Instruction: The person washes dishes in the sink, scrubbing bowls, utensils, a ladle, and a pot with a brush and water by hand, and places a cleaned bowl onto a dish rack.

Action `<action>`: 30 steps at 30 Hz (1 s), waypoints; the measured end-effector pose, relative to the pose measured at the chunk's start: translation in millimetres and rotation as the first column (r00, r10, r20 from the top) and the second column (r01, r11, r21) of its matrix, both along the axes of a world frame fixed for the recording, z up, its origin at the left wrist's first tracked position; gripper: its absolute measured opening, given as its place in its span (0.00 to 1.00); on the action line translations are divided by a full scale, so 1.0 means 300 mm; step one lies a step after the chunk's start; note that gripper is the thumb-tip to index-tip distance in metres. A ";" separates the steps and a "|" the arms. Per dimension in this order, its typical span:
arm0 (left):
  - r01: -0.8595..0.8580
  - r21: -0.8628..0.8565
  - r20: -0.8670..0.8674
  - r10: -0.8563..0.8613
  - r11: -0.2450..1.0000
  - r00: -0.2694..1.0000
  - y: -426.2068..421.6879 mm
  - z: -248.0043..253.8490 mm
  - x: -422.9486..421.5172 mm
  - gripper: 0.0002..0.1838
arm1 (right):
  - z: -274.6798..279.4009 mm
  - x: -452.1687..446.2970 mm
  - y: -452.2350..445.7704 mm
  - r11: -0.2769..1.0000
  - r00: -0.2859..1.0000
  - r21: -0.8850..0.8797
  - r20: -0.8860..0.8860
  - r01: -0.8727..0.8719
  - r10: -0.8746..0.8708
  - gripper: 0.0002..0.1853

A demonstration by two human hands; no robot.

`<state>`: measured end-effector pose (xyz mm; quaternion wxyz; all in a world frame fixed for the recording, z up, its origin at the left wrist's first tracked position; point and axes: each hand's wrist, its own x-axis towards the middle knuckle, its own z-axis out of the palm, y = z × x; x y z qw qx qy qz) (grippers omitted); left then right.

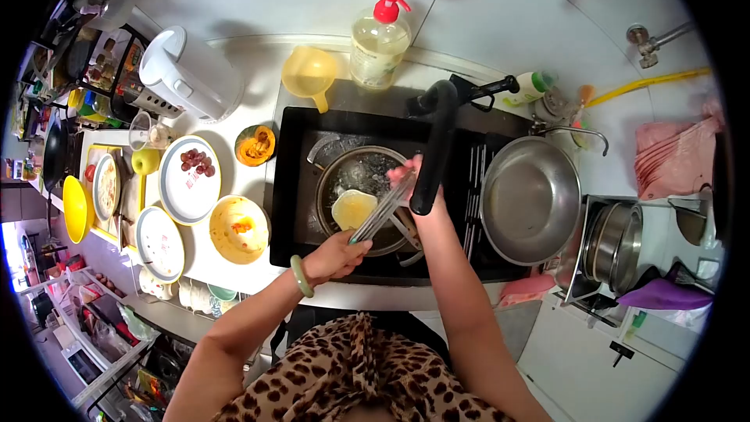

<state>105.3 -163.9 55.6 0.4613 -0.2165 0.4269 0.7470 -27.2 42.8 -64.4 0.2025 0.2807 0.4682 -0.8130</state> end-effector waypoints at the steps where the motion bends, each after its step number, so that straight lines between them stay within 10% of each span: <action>1: 0.028 -0.008 -0.017 -0.028 1.000 0.999 -0.002 0.019 0.003 0.09 | 0.020 -0.019 0.054 0.998 0.999 0.053 -0.047 0.031 -0.029 0.15; 3: 0.090 -0.037 -0.051 -0.092 0.995 0.994 -0.016 0.057 0.003 0.09 | 0.161 -0.053 0.144 0.985 0.982 0.100 -0.139 0.140 -0.126 0.15; 9: 0.119 -0.053 -0.119 -0.125 0.991 0.985 0.060 0.043 -0.167 0.10 | 0.600 -0.176 0.272 0.538 0.660 0.745 -0.637 0.395 0.398 0.11; 15: 0.161 -0.095 0.003 -0.161 0.982 0.987 0.027 0.129 -0.092 0.08 | 0.534 -0.261 0.227 -0.291 0.523 0.835 0.005 0.467 0.852 0.32; 22: 0.115 -0.190 0.136 -0.090 0.975 0.987 0.007 0.129 0.088 0.06 | 0.508 -0.184 0.250 -0.195 0.578 0.921 -0.038 0.337 0.815 0.39; 26: 0.050 -0.128 0.144 -0.031 0.990 0.989 -0.011 0.112 0.155 0.07 | 0.388 0.056 0.263 0.311 0.426 0.905 -0.414 0.292 0.805 0.29; 29: 0.026 -0.067 0.142 -0.016 0.997 0.990 -0.025 0.103 0.199 0.07 | 0.234 0.310 0.218 0.778 0.807 0.318 -0.065 -0.541 0.588 0.22; 30: 0.004 0.001 0.126 -0.004 1.000 0.992 -0.034 0.064 0.222 0.07 | 0.220 0.379 0.180 0.830 0.831 0.052 -0.010 -0.555 0.557 0.21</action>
